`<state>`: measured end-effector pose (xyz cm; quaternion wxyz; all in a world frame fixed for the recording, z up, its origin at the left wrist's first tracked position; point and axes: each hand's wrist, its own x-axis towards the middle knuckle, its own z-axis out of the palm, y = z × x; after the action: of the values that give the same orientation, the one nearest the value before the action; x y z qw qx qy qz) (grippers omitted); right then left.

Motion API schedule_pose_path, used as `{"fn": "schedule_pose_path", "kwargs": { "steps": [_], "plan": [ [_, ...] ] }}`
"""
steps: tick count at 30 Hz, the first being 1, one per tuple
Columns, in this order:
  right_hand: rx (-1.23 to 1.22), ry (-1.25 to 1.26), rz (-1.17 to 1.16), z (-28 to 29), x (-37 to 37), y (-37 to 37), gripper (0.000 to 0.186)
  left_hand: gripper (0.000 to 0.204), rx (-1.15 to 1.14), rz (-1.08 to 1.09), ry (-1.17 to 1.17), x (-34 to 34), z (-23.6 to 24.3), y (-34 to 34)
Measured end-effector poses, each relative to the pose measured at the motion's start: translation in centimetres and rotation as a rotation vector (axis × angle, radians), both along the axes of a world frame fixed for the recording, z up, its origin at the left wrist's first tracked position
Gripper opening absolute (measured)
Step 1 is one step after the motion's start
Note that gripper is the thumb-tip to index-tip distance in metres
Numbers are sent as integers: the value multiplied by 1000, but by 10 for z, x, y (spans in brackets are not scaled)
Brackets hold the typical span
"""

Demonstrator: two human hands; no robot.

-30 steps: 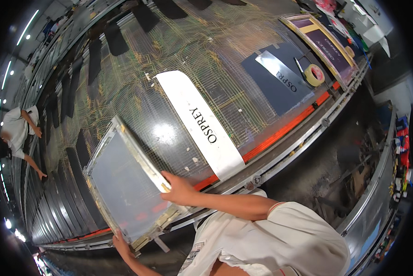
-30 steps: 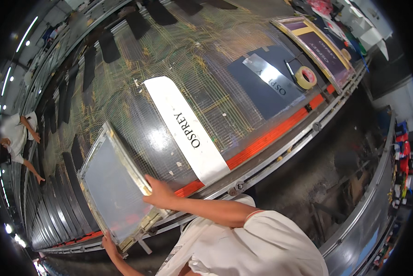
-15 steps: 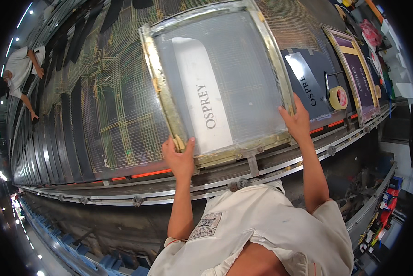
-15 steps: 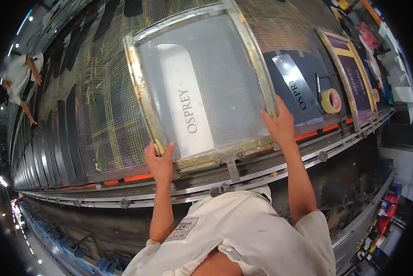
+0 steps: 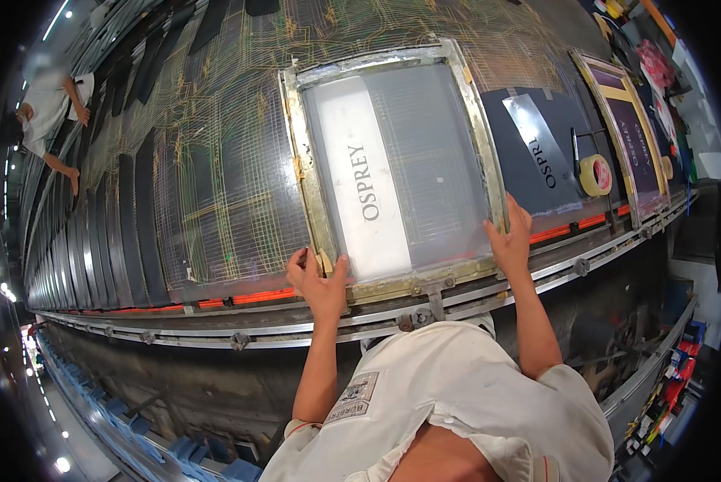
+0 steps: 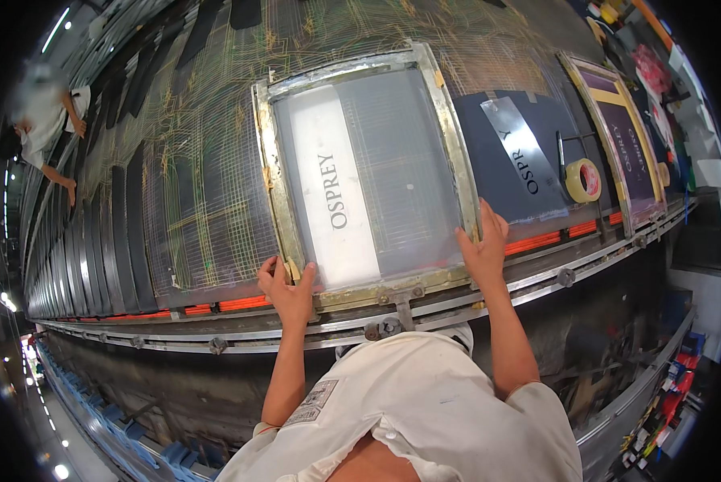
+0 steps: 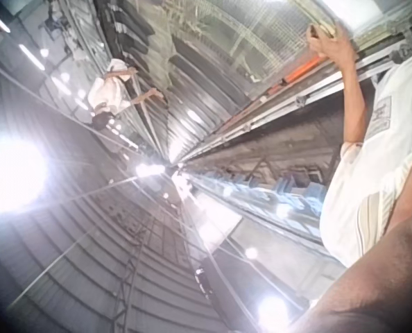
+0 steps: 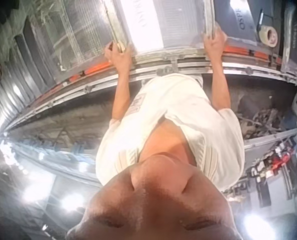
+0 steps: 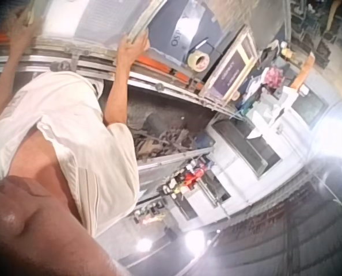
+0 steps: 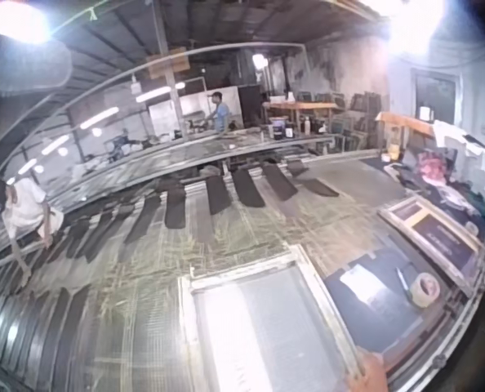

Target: The person places a white paper template on a rectangular frame, marks it with a pen, removes the template, and then applies a white adhesive from a tube along the inner edges of the frame. The person handles the frame and adhesive tube throughout.

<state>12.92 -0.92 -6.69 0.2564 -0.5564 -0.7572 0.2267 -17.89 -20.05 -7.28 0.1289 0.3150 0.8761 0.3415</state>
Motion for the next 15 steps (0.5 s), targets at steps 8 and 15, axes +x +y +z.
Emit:
{"fn": "schedule_pose_path", "kwargs": {
  "steps": [8, 15],
  "plan": [
    [-13, -11, 32, -9, 8, 6, 72, 71, -69, -7, 7, 3, 4, 2],
    [-3, -35, 23, -17, 8, 5, 72, 72, -69, 11, -19, 4, 9, 3]
  ]
}}
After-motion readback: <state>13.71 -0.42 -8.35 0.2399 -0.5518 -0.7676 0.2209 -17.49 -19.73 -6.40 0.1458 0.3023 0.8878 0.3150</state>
